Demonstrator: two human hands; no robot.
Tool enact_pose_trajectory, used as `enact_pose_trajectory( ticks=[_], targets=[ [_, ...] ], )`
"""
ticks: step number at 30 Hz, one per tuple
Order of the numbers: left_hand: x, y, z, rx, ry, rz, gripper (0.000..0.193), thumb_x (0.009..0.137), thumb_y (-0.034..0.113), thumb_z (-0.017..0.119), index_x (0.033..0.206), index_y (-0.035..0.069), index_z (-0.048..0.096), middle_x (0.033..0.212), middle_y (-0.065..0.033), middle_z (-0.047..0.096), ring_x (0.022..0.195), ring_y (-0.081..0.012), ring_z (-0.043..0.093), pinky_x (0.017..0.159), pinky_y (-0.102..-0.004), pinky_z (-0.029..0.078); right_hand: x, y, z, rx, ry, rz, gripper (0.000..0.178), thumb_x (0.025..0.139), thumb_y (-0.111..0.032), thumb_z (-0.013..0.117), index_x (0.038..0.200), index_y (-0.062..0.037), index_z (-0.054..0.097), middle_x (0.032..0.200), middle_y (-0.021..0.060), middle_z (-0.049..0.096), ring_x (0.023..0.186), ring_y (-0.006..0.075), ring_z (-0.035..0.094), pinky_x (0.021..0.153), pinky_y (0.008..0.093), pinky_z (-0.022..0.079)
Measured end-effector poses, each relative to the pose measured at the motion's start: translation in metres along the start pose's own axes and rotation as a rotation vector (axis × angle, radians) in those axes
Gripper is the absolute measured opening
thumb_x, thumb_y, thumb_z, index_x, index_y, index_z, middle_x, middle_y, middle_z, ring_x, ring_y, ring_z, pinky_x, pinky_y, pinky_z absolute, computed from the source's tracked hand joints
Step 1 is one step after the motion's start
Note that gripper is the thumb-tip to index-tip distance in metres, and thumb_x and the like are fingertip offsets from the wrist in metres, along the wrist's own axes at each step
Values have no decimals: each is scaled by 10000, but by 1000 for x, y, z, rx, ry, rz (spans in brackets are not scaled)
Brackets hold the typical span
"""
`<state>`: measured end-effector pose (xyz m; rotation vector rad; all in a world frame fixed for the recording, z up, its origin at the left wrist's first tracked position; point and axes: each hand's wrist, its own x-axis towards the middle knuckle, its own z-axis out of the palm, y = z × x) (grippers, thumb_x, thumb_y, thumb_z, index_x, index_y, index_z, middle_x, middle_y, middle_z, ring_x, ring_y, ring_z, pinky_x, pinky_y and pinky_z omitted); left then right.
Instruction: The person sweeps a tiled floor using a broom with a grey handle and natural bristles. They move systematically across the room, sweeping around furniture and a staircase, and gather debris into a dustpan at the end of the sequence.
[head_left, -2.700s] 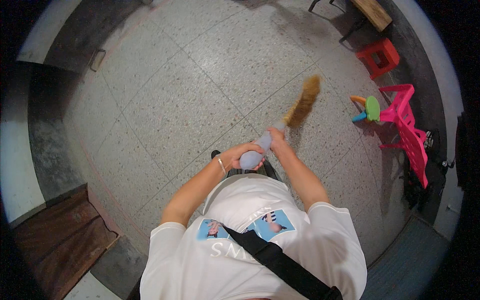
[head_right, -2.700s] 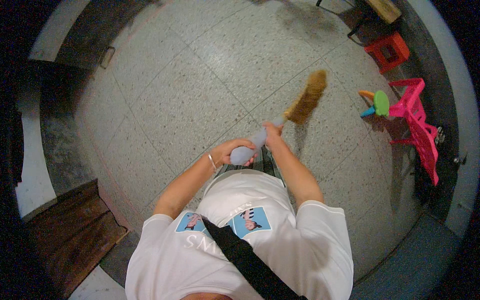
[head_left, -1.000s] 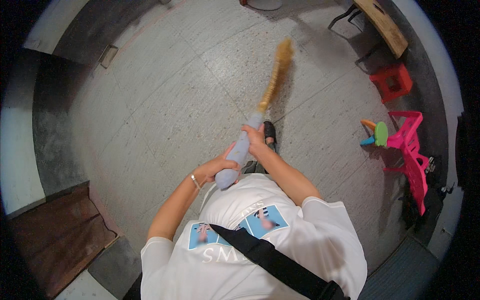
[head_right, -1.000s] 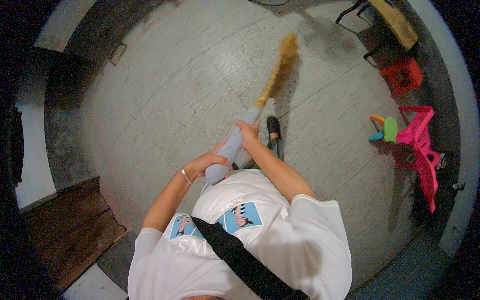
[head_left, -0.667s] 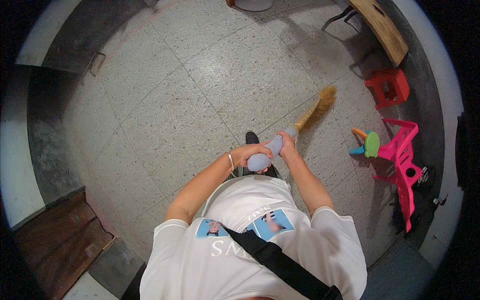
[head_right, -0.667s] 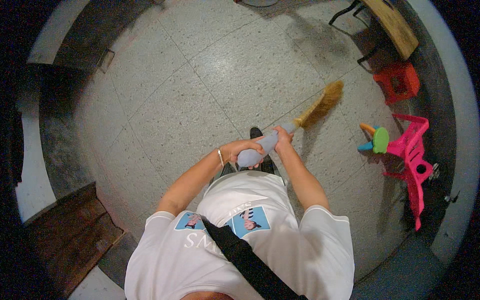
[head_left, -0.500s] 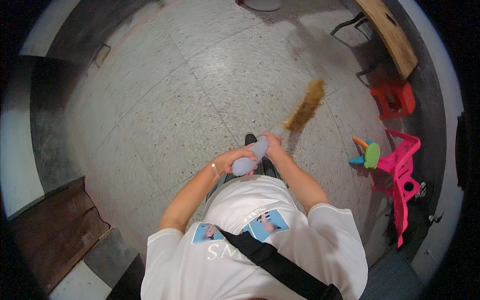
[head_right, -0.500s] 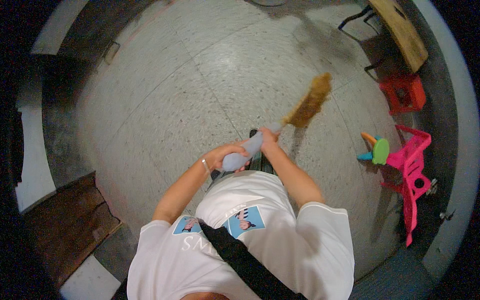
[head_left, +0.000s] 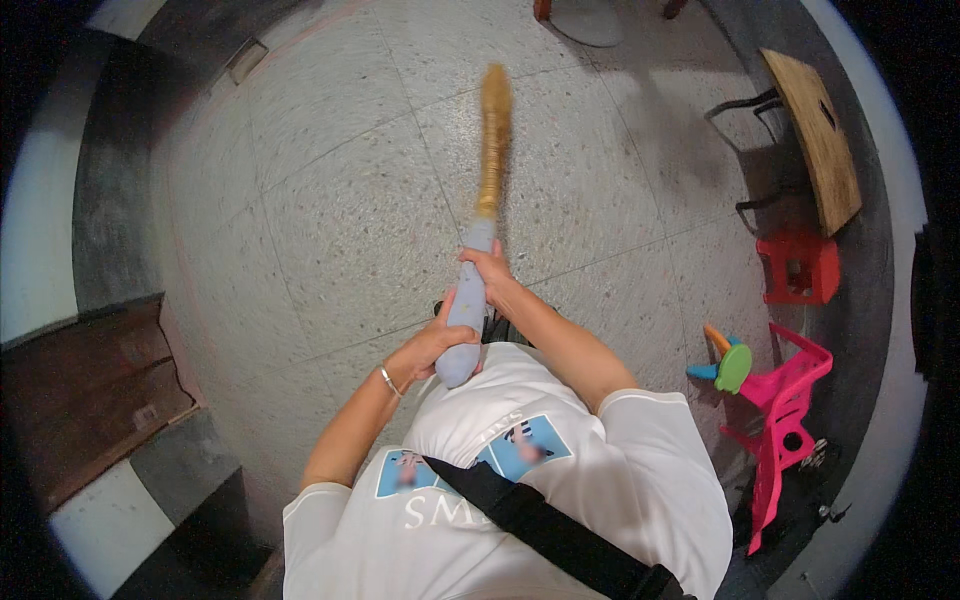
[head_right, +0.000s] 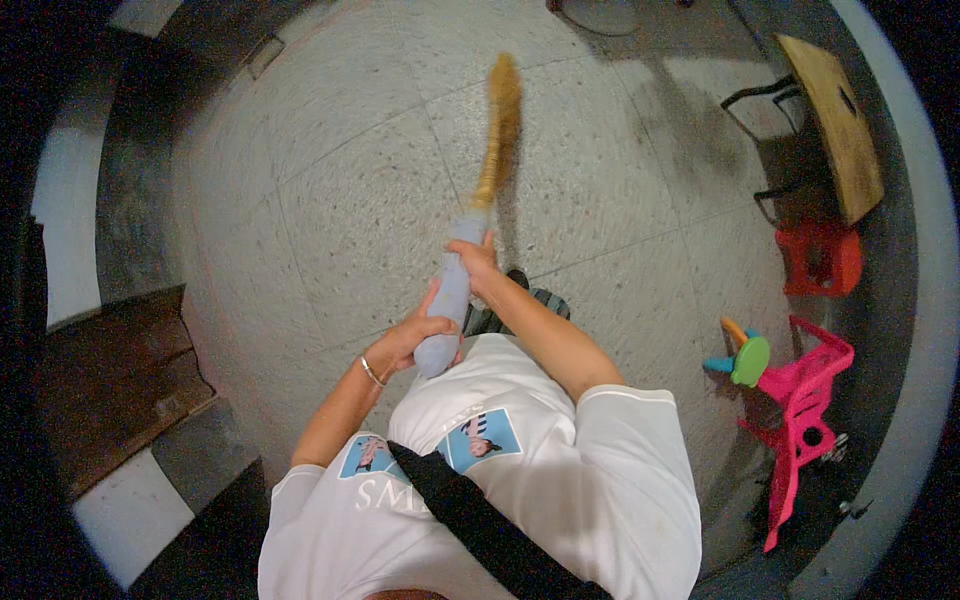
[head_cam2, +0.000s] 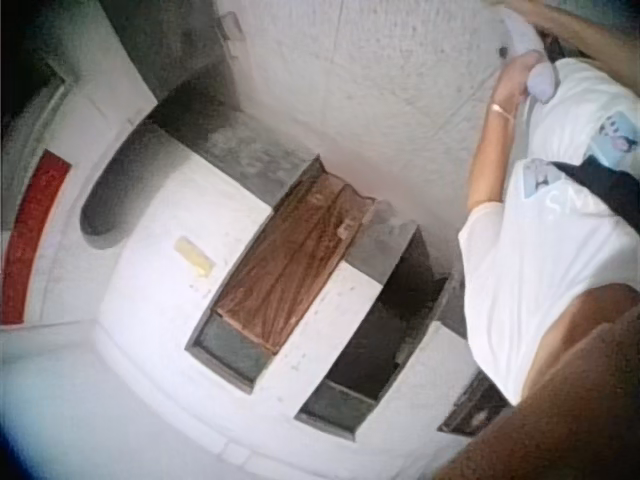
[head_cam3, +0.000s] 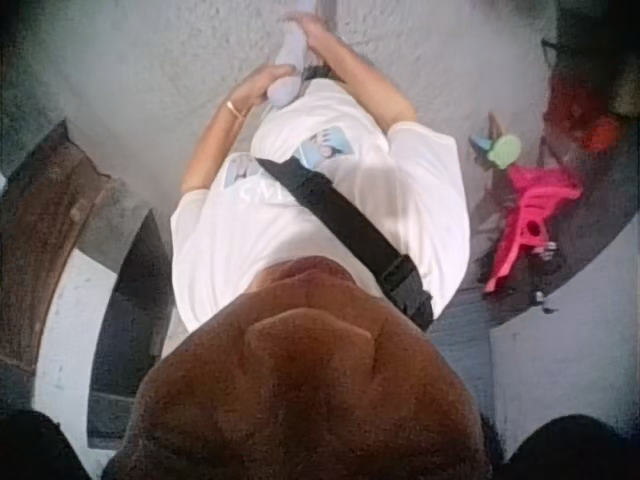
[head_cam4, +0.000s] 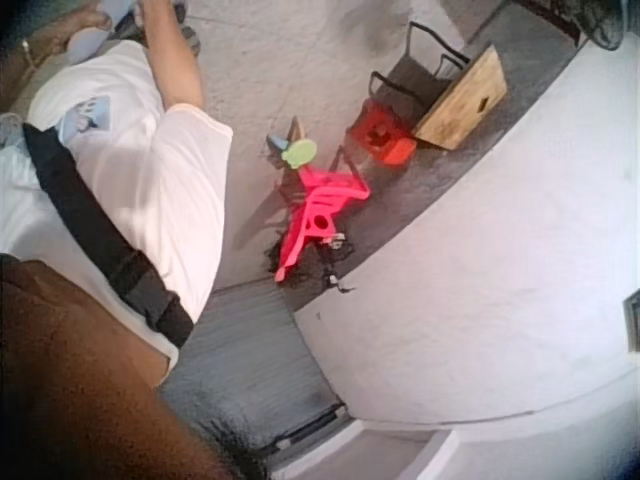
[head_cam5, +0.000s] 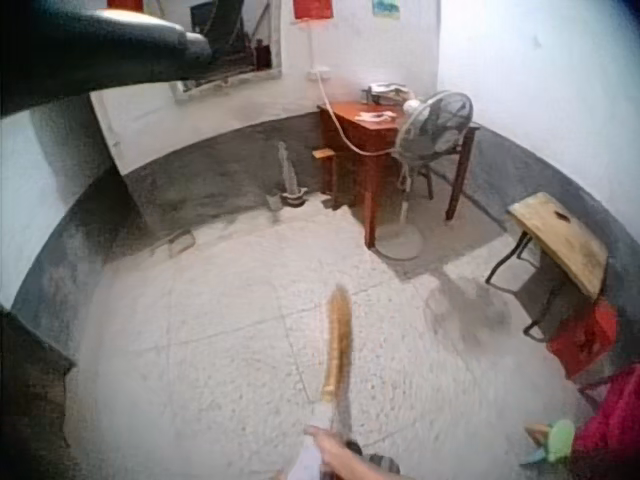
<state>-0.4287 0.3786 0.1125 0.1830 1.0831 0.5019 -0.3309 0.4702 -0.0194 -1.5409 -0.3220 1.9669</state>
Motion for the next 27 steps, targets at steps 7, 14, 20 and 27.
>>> enact_pose_trajectory(
  ticks=[7, 14, 20, 27],
  targets=[
    [28, -3, -12, -110, -310, -129, 837, 741, 139, 580, 1365, 291, 43, 796, -136, 520, 588, -237, 562, 471, -339, 481, 24, 21, -73, 28, 279, 3, 789, 616, -5, 626, 1276, -111, 208, 1093, 159, 441, 897, 302, 500, 669, 470, 474],
    [15, -17, -58, -235, -314, -141, 760, 764, 178, 559, 1353, 288, 91, 805, -141, 531, 578, -239, 561, 450, -333, 470, 22, 57, -38, 41, 391, 139, 696, 616, 7, 620, 1203, -87, 257, 997, 166, 456, 820, 308, 517, 654, 493, 473],
    [-64, -29, -96, -259, -35, 17, 828, 731, 115, 561, 1351, 245, 28, 793, -154, 504, 554, -248, 554, 446, -350, 478, 17, 118, 74, -145, 110, 143, 561, 618, 15, 615, 1087, -71, 321, 890, 134, 463, 697, 274, 510, 550, 445, 462],
    [-77, -28, -89, -229, 198, 237, 894, 731, 82, 555, 1361, 232, -61, 1013, -174, 429, 643, -259, 560, 528, -388, 512, 17, 100, 131, -191, -296, 166, 475, 636, 5, 603, 1028, -93, 355, 841, 108, 464, 673, 240, 499, 514, 414, 450]
  ],
)
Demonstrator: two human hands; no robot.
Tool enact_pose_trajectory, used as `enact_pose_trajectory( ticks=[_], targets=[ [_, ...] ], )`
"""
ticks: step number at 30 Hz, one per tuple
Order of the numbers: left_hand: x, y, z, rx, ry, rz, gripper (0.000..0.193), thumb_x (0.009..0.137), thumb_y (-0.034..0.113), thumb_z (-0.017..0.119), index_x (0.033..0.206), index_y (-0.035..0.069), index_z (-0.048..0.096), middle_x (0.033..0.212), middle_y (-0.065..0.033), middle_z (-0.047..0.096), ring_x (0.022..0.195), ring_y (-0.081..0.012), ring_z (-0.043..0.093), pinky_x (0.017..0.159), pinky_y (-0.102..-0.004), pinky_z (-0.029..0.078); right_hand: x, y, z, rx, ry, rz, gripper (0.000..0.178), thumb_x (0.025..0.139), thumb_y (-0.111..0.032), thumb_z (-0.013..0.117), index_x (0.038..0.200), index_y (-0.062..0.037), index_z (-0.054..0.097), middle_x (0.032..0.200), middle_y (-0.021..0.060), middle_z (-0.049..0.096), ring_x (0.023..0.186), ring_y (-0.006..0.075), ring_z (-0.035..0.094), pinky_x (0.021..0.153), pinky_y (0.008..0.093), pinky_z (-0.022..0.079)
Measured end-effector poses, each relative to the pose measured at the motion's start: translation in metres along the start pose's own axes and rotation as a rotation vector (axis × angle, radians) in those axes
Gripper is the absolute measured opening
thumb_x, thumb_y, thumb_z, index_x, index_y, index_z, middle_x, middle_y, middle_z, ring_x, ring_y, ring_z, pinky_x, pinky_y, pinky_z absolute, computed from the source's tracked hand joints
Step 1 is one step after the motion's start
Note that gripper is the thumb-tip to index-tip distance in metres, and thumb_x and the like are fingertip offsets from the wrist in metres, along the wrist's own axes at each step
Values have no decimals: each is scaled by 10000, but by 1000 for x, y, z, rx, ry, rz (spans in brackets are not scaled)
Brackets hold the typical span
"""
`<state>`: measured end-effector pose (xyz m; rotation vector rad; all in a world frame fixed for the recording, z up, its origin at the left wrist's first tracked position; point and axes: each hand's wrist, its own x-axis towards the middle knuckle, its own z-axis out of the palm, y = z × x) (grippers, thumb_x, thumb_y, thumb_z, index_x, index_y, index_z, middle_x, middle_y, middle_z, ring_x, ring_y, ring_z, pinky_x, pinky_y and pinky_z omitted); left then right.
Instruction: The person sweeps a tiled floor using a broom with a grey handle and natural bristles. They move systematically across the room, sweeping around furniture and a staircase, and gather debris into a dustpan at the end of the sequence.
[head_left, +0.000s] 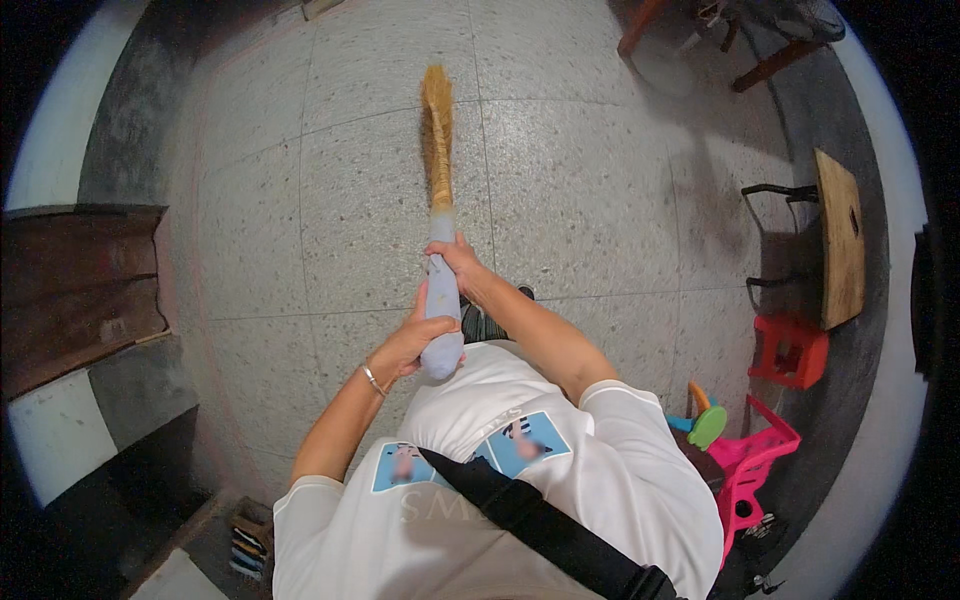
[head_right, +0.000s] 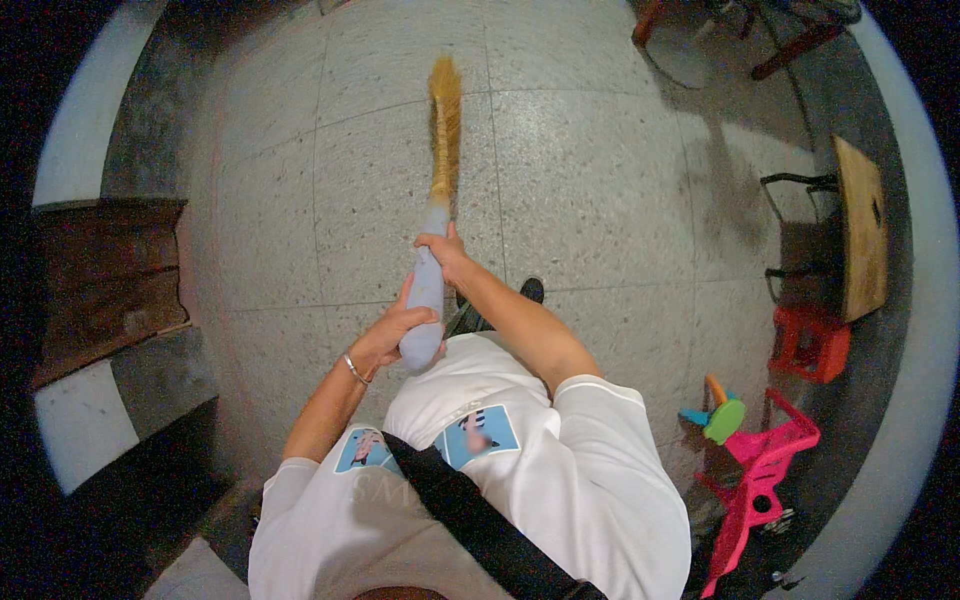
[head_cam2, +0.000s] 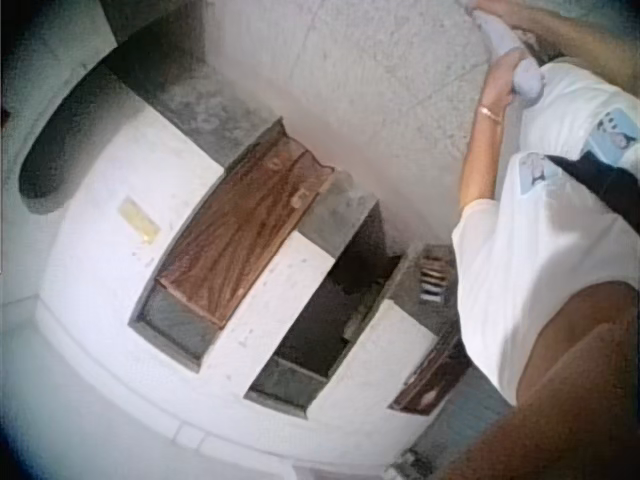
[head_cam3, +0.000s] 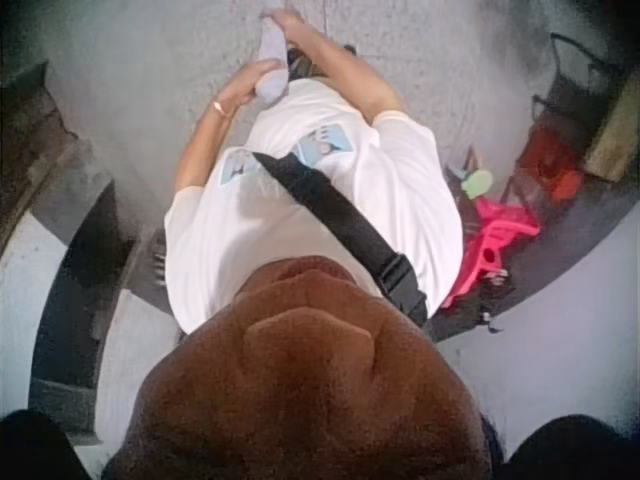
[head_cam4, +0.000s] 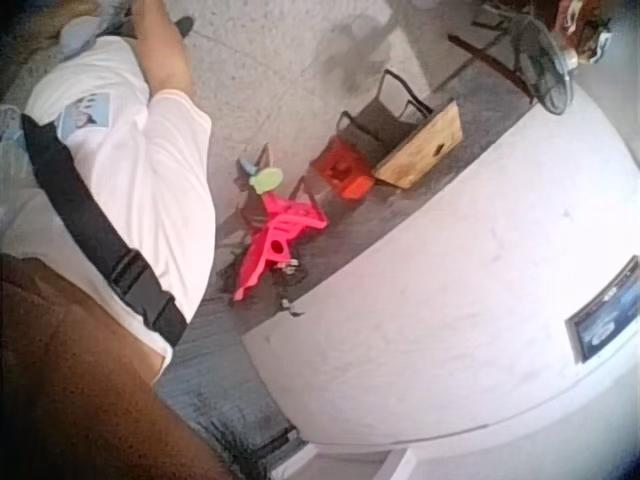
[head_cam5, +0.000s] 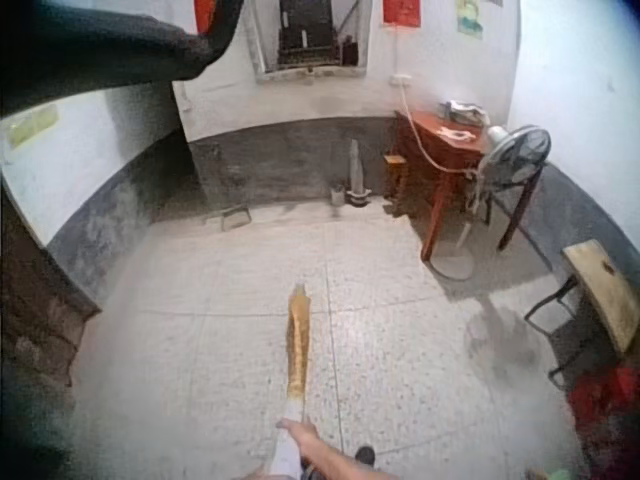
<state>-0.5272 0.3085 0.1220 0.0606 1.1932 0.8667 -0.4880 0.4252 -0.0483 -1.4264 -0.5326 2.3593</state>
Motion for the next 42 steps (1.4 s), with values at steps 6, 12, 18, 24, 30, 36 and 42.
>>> enact_pose_trajectory(
  ticks=[6, 12, 18, 24, 30, 36, 42],
  targets=[
    [27, -1, -14, -19, -216, -91, 938, 726, 84, 574, 1358, 243, -100, 1005, -178, 429, 675, -259, 558, 523, -411, 511, -20, -32, -27, -63, 189, -155, 484, 635, 3, 608, 1041, -93, 363, 842, 111, 476, 694, 238, 500, 526, 431, 447],
    [96, 32, 18, -47, -441, -185, 735, 751, 187, 584, 1339, 247, 148, 817, -142, 538, 567, -236, 570, 464, -355, 490, 23, -78, -124, 21, 484, -128, 378, 653, -13, 603, 983, -38, 421, 819, 133, 504, 703, 280, 532, 581, 461, 466],
    [162, 62, 27, -90, -446, -230, 505, 750, 237, 588, 1177, 107, 352, 761, -122, 553, 567, -199, 569, 438, -306, 484, 75, -114, -152, 77, 516, 133, 287, 679, -52, 601, 916, 11, 453, 800, 148, 518, 692, 295, 554, 615, 475, 477],
    [141, 88, 21, -253, -218, -61, 650, 749, 201, 581, 1299, 156, 237, 771, -124, 541, 564, -216, 568, 443, -320, 482, 96, -130, -65, -190, 403, 98, 460, 651, -20, 609, 1050, -26, 380, 844, 152, 484, 735, 308, 531, 571, 480, 474],
    [148, 122, 74, -368, 95, 156, 867, 725, 108, 573, 1356, 215, -12, 924, -148, 488, 643, -253, 569, 479, -383, 501, 146, -174, -29, -365, -100, 185, 565, 621, -3, 624, 1103, -76, 339, 900, 143, 482, 717, 274, 509, 516, 436, 452],
    [185, 107, 125, -395, 205, 256, 952, 752, 149, 605, 1356, 224, -127, 1107, -151, 420, 811, -238, 553, 629, -402, 522, 124, -227, -36, -420, -358, 235, 381, 660, -11, 587, 965, -82, 370, 659, 99, 475, 496, 247, 489, 422, 397, 449],
    [183, 77, 134, -516, -162, 205, 801, 836, 308, 550, 1379, 162, -21, 1092, -156, 486, 887, -234, 562, 749, -347, 487, 153, -257, -103, -718, -262, 544, 118, 686, -109, 543, 731, -39, 460, 557, 107, 483, 450, 248, 499, 425, 397, 453]
  ],
)
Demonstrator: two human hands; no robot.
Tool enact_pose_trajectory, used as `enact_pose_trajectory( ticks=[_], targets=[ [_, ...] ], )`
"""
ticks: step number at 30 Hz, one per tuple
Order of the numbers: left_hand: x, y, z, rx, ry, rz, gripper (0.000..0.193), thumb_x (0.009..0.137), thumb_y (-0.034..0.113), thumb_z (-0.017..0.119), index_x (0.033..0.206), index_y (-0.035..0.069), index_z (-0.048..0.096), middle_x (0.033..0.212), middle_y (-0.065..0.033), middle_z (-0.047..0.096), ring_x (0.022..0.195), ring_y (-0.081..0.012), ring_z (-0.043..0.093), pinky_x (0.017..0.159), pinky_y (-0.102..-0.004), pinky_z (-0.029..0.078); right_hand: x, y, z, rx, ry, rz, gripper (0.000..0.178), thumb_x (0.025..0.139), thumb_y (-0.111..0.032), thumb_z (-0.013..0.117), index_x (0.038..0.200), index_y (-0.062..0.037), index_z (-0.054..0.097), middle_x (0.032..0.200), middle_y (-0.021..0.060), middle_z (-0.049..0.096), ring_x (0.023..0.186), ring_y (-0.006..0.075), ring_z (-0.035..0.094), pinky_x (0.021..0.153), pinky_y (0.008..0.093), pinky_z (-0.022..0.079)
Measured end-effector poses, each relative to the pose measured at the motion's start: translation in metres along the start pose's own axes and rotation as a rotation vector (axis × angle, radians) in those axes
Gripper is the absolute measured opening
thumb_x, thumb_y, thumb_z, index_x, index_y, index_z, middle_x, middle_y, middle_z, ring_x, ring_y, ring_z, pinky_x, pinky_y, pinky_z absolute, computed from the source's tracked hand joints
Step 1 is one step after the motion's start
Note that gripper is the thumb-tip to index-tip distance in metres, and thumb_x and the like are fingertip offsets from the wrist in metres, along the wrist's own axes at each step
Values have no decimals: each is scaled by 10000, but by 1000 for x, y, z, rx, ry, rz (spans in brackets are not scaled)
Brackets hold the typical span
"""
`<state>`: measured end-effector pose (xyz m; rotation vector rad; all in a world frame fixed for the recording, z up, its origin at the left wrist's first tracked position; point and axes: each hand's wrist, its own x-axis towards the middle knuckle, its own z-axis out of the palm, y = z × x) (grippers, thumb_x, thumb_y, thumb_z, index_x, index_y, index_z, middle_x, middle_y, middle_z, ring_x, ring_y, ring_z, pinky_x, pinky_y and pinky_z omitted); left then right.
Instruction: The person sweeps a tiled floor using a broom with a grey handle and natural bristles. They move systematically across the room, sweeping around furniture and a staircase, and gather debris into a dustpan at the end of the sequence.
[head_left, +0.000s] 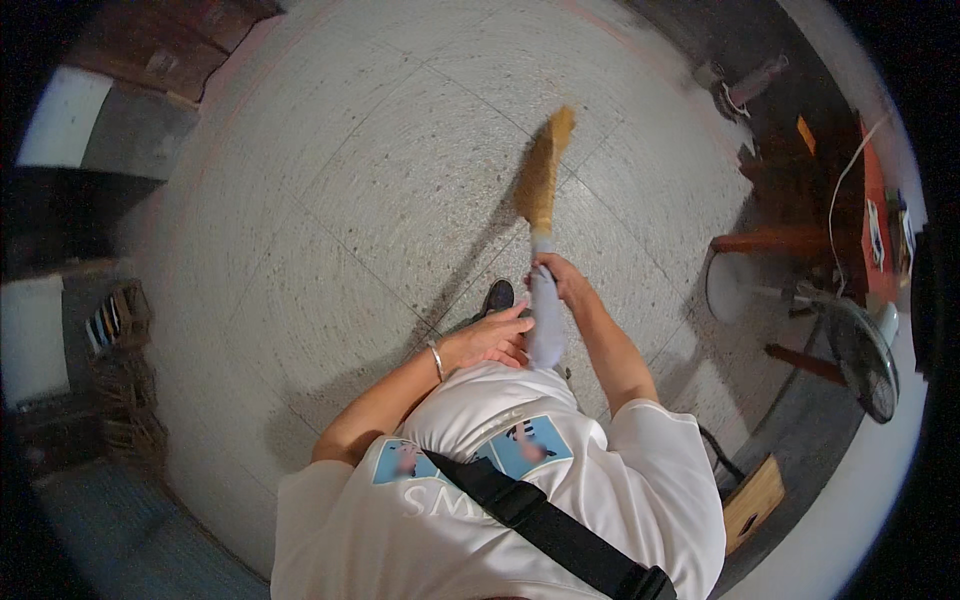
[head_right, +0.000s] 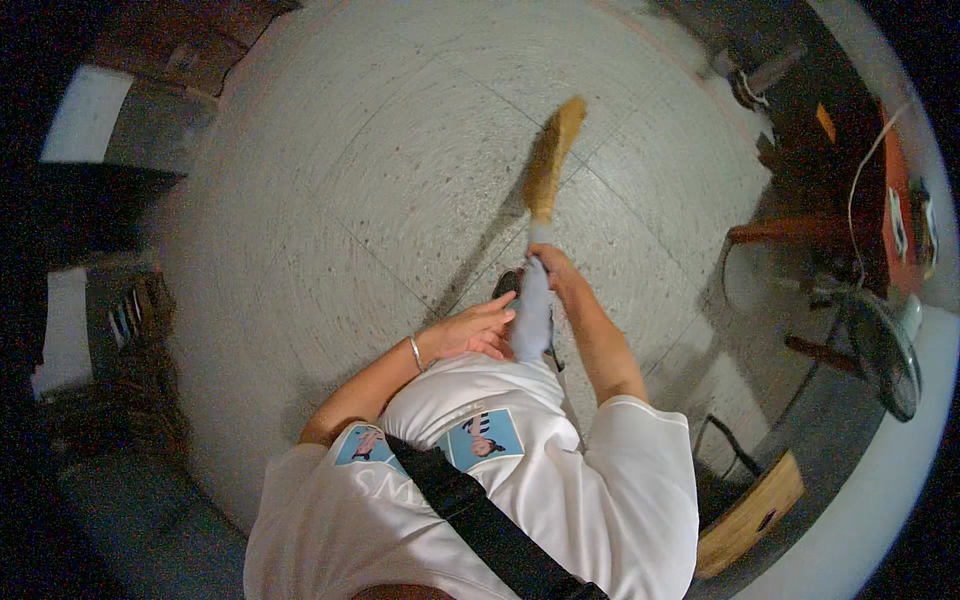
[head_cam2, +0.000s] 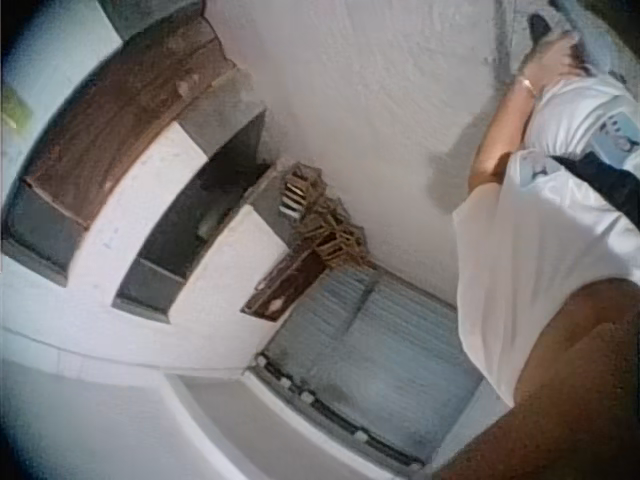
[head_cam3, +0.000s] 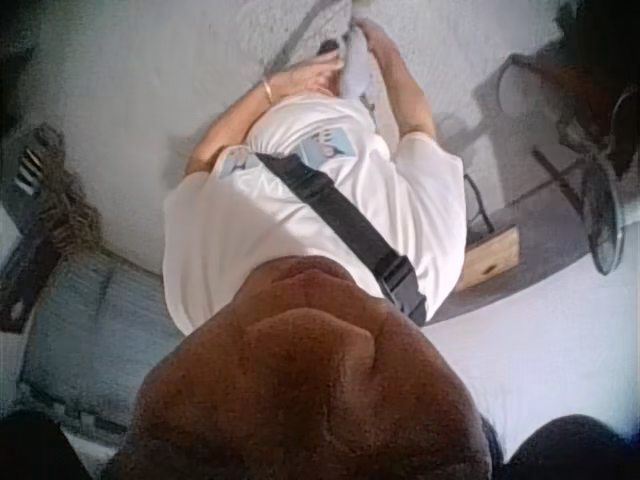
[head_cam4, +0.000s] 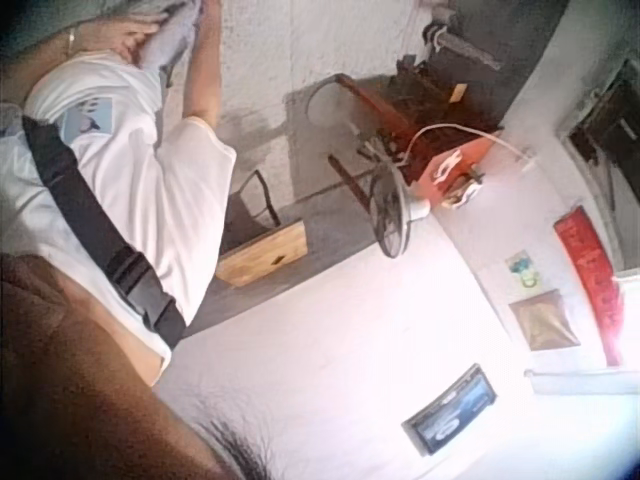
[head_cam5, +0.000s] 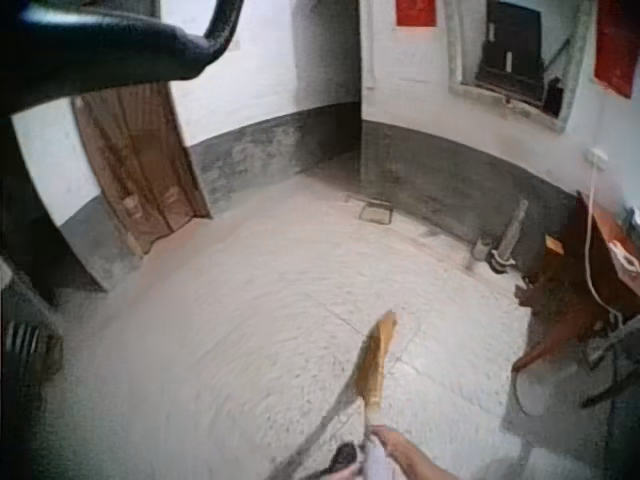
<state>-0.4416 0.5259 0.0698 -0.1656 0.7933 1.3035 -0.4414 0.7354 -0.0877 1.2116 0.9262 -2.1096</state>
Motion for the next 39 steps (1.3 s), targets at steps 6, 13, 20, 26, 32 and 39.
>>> enact_pose_trajectory(
  ticks=[6, 13, 20, 26, 32, 39],
  targets=[
    [-31, -48, -26, -42, 317, 256, 618, 850, 265, 519, 1354, 113, 196, 998, -127, 538, 834, -200, 570, 714, -304, 488, -50, -17, 8, -429, 47, -58, 256, 679, -275, 621, 735, -44, 526, 546, 93, 537, 437, 204, 517, 431, 323, 443],
    [-57, -155, -75, -349, 588, 411, 538, 808, 203, 548, 1269, 38, 326, 904, -113, 553, 758, -218, 585, 672, -325, 503, -128, 41, 28, -626, -133, -71, 376, 658, -152, 654, 949, -20, 456, 656, 93, 538, 471, 188, 525, 424, 309, 450],
    [-58, -219, -79, -490, 694, 417, 512, 799, 192, 543, 1260, 88, 344, 933, -113, 544, 780, -212, 582, 677, -325, 500, -78, 89, 31, -1430, -433, -57, 460, 557, -201, 694, 922, 35, 544, 762, 108, 576, 713, 239, 570, 636, 343, 452],
    [-39, -247, -90, -535, 845, 561, 480, 799, 195, 540, 1235, 95, 367, 920, -100, 550, 761, -212, 587, 659, -313, 507, -77, 61, 1, -1632, -559, -18, 440, 555, -285, 680, 867, 9, 579, 910, 148, 593, 804, 244, 561, 674, 352, 436],
    [5, -262, -80, -683, 1080, 506, 462, 774, 203, 564, 1187, 63, 414, 832, -81, 560, 698, -197, 588, 596, -307, 506, -117, -60, -86, -1578, -152, 29, 471, 552, -265, 685, 908, 7, 541, 821, 130, 599, 768, 251, 575, 652, 363, 458],
    [65, -256, -33, -602, 1156, 504, 490, 767, 129, 551, 1213, -1, 394, 766, -86, 576, 658, -177, 574, 589, -285, 480, -39, -151, -150, -1641, -77, -237, 452, 601, -195, 640, 964, 38, 505, 800, 188, 589, 679, 313, 574, 660, 381, 479]
  ],
)
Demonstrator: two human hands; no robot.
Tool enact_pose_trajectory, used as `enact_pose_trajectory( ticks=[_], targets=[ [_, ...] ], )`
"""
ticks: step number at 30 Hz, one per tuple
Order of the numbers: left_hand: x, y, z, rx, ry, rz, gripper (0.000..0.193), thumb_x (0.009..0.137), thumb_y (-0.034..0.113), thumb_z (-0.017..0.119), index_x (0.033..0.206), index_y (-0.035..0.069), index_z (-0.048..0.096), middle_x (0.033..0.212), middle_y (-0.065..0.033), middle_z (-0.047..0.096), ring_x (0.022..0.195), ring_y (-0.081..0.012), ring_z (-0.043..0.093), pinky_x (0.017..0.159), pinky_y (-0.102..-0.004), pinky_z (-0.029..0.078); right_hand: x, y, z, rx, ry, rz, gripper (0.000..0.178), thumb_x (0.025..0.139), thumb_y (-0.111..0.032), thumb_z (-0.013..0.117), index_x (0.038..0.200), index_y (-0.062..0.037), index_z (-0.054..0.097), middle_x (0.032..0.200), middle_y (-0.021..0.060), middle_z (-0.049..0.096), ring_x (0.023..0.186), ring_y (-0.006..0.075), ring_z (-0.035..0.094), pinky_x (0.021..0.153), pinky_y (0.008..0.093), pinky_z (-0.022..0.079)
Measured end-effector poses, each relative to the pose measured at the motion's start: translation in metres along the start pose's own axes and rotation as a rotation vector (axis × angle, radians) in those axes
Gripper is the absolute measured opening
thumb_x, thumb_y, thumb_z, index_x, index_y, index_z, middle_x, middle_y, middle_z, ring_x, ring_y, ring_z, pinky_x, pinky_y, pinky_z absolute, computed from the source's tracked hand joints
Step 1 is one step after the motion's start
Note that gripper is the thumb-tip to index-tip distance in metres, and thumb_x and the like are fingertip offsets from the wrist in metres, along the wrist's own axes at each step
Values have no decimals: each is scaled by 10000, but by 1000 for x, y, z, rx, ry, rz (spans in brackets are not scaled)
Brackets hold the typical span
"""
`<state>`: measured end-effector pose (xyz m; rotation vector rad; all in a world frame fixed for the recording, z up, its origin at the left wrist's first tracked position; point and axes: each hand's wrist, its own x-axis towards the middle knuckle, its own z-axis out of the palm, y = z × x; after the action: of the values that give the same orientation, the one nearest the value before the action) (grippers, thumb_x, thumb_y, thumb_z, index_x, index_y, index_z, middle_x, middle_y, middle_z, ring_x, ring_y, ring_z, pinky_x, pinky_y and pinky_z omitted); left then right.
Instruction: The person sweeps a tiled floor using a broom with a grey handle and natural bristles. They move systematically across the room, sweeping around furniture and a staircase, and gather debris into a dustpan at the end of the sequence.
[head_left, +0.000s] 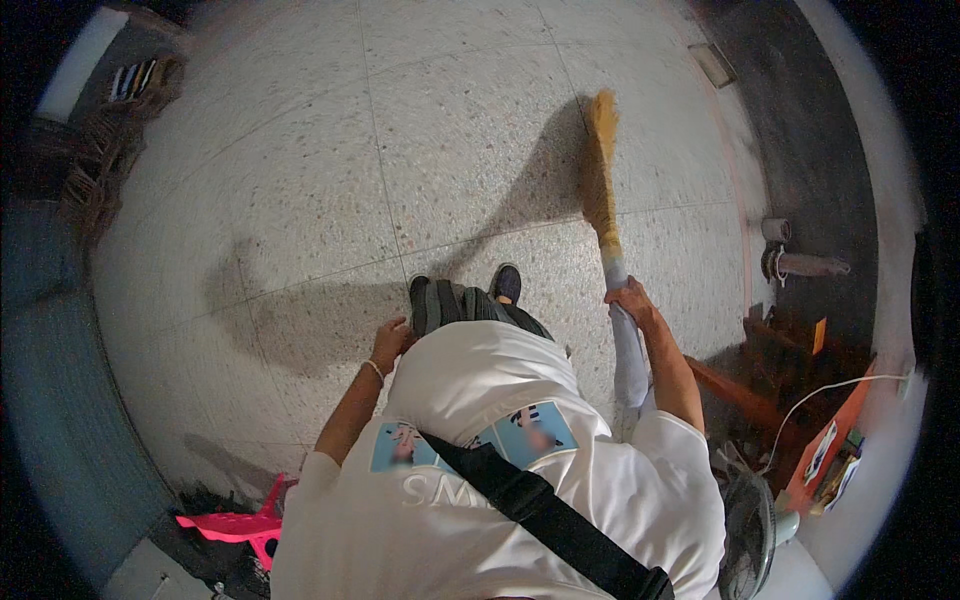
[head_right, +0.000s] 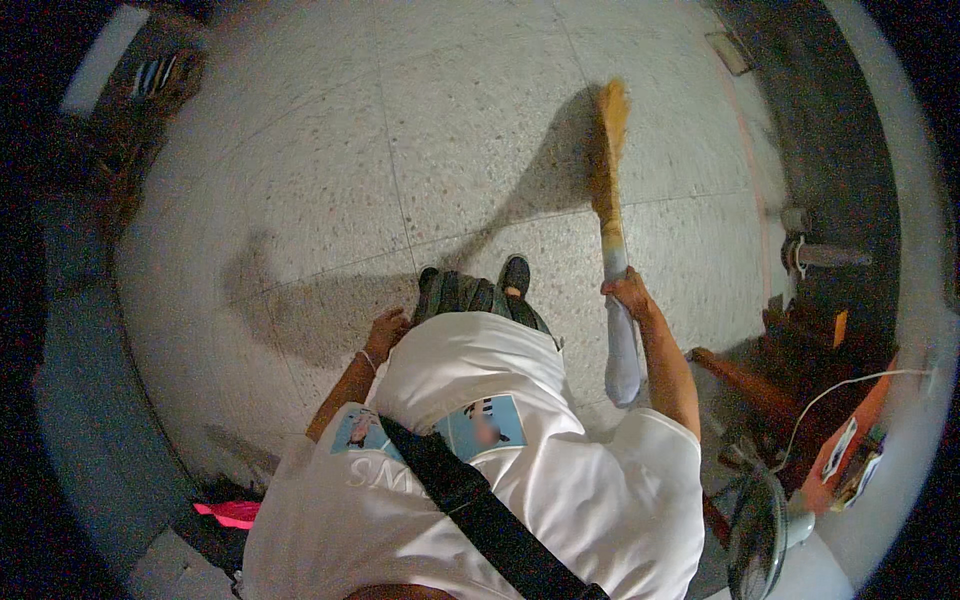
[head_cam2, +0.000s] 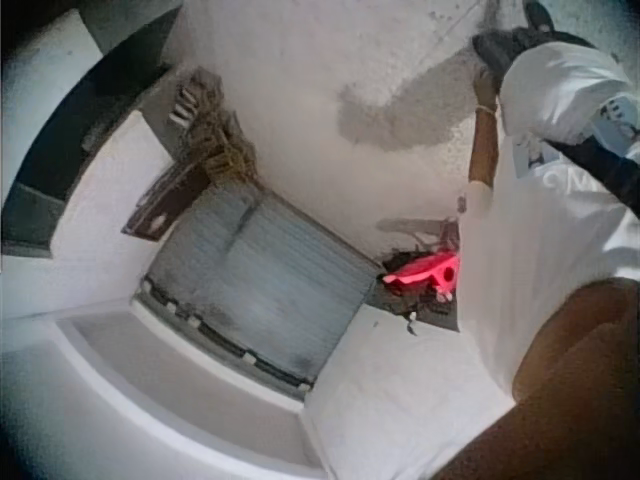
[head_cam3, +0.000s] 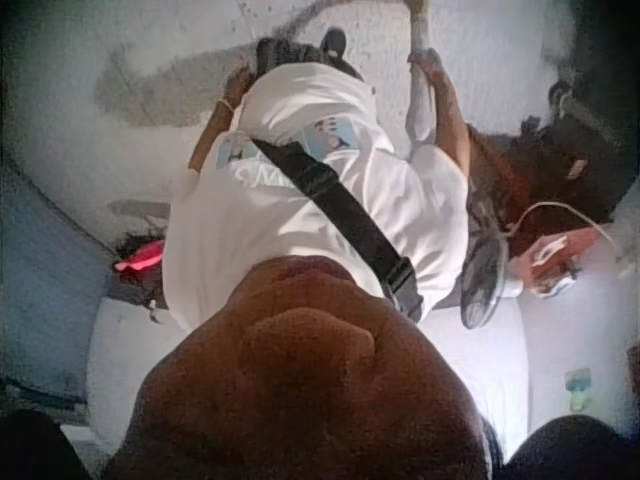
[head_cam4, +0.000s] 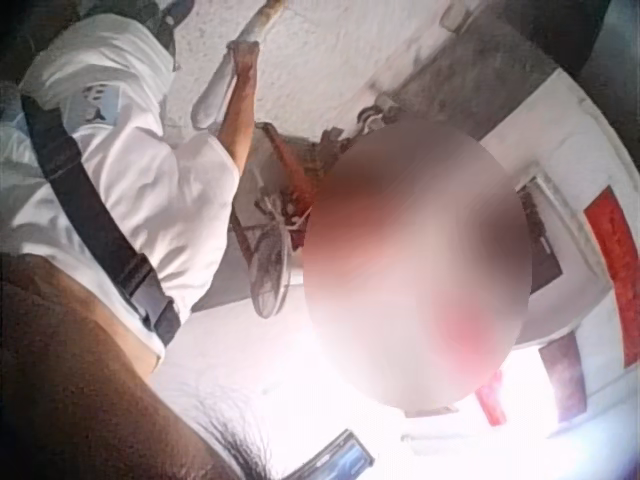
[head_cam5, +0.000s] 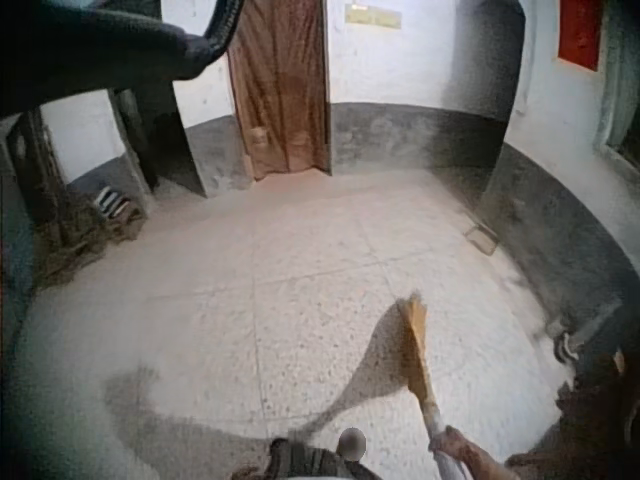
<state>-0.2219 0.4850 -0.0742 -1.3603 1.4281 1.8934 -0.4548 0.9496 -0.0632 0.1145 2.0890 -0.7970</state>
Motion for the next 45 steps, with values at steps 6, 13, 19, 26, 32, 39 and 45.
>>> enact_pose_trajectory(
  ticks=[6, 13, 19, 26, 32, 39, 45],
  targets=[
    [-11, -20, 24, 87, 50, 112, 518, 764, 97, 539, 1241, -22, 376, 812, -114, 589, 678, -168, 574, 621, -275, 477, -4, -79, 4, 222, -188, -129, 337, 606, -155, 630, 877, -5, 497, 720, 90, 554, 599, 190, 537, 570, 344, 444],
    [-8, -37, 9, 70, 87, 93, 529, 754, 73, 542, 1248, -16, 375, 843, -124, 567, 679, -174, 579, 626, -286, 496, 86, -134, 94, 148, -401, -259, 424, 617, -164, 647, 980, -11, 489, 736, 84, 548, 626, 188, 552, 555, 346, 470],
    [-25, -45, 5, 189, 123, 59, 506, 739, 81, 548, 1225, 18, 423, 799, -97, 571, 677, -173, 586, 569, -292, 495, 100, -130, 80, 156, -545, -475, 392, 647, -175, 644, 975, -30, 486, 695, 63, 548, 626, 168, 559, 547, 327, 473],
    [-8, -76, -8, 444, 144, 249, 475, 729, 143, 577, 1177, 16, 481, 835, -107, 599, 722, -179, 583, 642, -290, 485, 111, -69, -16, 552, -345, -42, 257, 650, -109, 602, 843, -13, 462, 587, 106, 519, 446, 212, 523, 402, 341, 451],
    [2, -83, -15, 513, 119, 266, 484, 722, 177, 616, 1167, 29, 496, 887, -126, 606, 770, -181, 584, 675, -300, 484, 37, -102, -18, 571, -33, -53, 519, 642, -70, 636, 1109, -63, 410, 665, 99, 521, 510, 224, 534, 442, 359, 455],
    [10, -52, 6, 654, 54, 202, 445, 754, 128, 563, 1178, 25, 477, 836, -126, 607, 710, -190, 600, 624, -296, 504, -20, -91, 27, 294, -362, 57, 945, 546, -131, 682, 1351, -37, 197, 884, 152, 583, 809, 223, 547, 753, 335, 447],
    [16, -5, 41, 538, 0, 208, 449, 724, 148, 557, 1155, 37, 497, 792, -109, 606, 649, -183, 595, 569, -293, 496, -28, -13, 17, 184, -269, -50, 924, 528, -118, 672, 1334, -35, 227, 948, 141, 558, 732, 227, 553, 637, 338, 464]
  ],
)
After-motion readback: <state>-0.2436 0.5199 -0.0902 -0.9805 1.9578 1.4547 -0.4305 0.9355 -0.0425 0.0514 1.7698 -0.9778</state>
